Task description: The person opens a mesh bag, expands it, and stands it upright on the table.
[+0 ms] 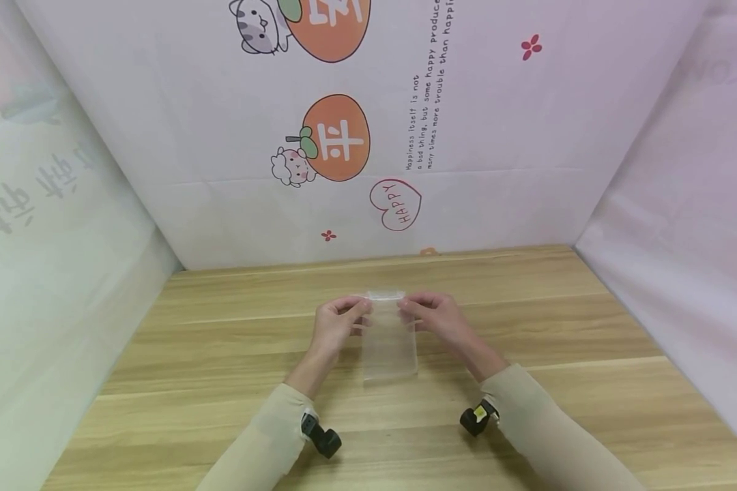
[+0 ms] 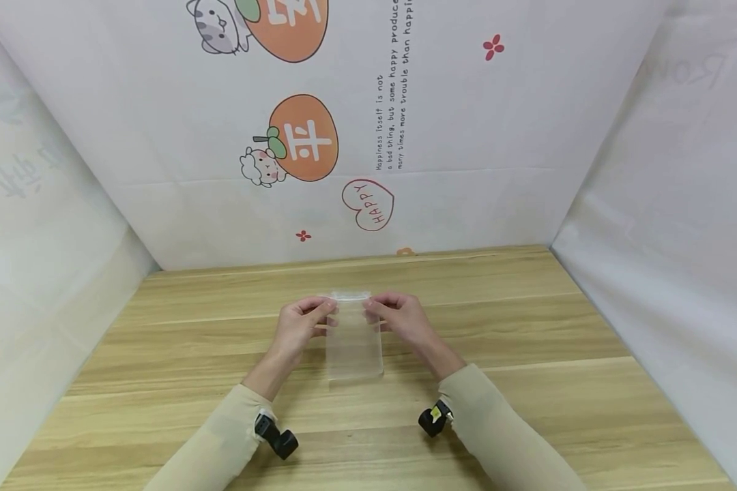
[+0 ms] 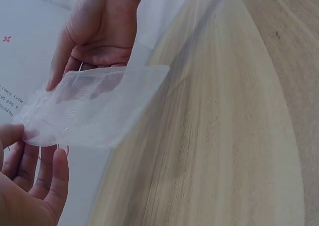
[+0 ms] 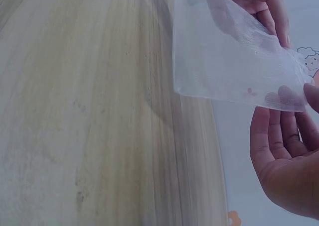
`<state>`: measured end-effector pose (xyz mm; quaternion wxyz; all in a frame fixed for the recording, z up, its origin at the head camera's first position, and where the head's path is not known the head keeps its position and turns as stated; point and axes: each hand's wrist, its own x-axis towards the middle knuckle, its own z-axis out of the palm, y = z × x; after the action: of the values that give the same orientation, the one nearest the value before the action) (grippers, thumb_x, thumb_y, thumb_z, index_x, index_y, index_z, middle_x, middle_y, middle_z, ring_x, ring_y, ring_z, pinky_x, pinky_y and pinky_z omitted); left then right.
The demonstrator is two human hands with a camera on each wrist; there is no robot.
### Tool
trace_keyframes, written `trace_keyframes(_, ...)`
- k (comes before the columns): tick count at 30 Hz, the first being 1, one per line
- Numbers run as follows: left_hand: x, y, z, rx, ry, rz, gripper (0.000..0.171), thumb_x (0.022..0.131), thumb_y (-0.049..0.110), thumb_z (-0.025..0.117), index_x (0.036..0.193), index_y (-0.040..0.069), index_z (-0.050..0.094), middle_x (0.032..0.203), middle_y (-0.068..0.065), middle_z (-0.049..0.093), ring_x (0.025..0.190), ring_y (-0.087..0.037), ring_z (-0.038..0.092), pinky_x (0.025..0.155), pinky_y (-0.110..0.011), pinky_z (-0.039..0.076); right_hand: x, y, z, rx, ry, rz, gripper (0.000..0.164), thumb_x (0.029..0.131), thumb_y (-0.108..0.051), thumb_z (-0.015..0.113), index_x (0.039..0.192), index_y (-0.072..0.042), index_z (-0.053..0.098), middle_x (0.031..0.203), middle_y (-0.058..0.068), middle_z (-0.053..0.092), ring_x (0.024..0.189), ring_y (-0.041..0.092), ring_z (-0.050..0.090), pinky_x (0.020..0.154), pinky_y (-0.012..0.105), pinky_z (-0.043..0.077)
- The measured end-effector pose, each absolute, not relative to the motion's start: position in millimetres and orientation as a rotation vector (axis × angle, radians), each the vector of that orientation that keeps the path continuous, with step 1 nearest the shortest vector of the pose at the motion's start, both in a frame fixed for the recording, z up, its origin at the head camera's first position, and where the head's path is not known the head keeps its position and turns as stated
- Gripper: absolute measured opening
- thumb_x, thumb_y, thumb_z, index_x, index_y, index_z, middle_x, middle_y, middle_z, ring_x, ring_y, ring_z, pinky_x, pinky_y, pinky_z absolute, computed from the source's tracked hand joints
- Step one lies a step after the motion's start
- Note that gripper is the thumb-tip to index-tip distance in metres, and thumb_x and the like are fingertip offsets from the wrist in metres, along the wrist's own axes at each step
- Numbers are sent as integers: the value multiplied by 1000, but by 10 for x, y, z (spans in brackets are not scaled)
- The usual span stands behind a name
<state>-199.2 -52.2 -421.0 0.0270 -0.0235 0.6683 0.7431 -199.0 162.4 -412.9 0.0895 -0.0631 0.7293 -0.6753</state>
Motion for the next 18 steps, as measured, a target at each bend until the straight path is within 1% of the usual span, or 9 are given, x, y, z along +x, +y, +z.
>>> trace_keyframes(6,-1985,-507,-4223,-31,2109,2236,24,93,16,75,105,-4,73,91,-7,74,74,-16,70,65,-33,59,-2013,1607,-4159,-157,2193,-2012,31,97,-20,69,113,6,67,102,13,71,90,21,67,87,42,57)
trace_keyframes(11,-1975,-501,-4210,-34,2111,2244,19,94,12,72,103,-4,72,90,-9,74,73,-16,69,63,-30,59,-2025,1601,-4166,-147,2199,-2033,28,97,-19,69,110,6,68,98,11,71,88,19,66,83,39,58)
trace_keyframes(13,-1968,-498,-4198,-40,2109,2249,17,94,12,72,102,-3,73,90,-9,74,74,-17,69,64,-30,59,-2027,1599,-4171,-137,2191,-2053,26,97,-17,69,109,7,68,97,10,70,87,19,66,82,38,58)
trace_keyframes(15,-1966,-495,-4191,-41,2106,2252,17,94,13,72,101,-2,73,91,-9,74,75,-17,69,66,-32,59,-2023,1599,-4171,-138,2184,-2072,26,98,-16,68,109,7,68,95,10,70,86,19,66,82,37,58)
trace_keyframes(18,-1967,-493,-4184,-44,2102,2263,19,94,13,72,103,-3,72,92,-10,73,76,-18,69,71,-38,60,-2024,1598,-4175,-138,2169,-2105,26,98,-15,68,110,9,67,95,10,70,86,19,66,82,38,58)
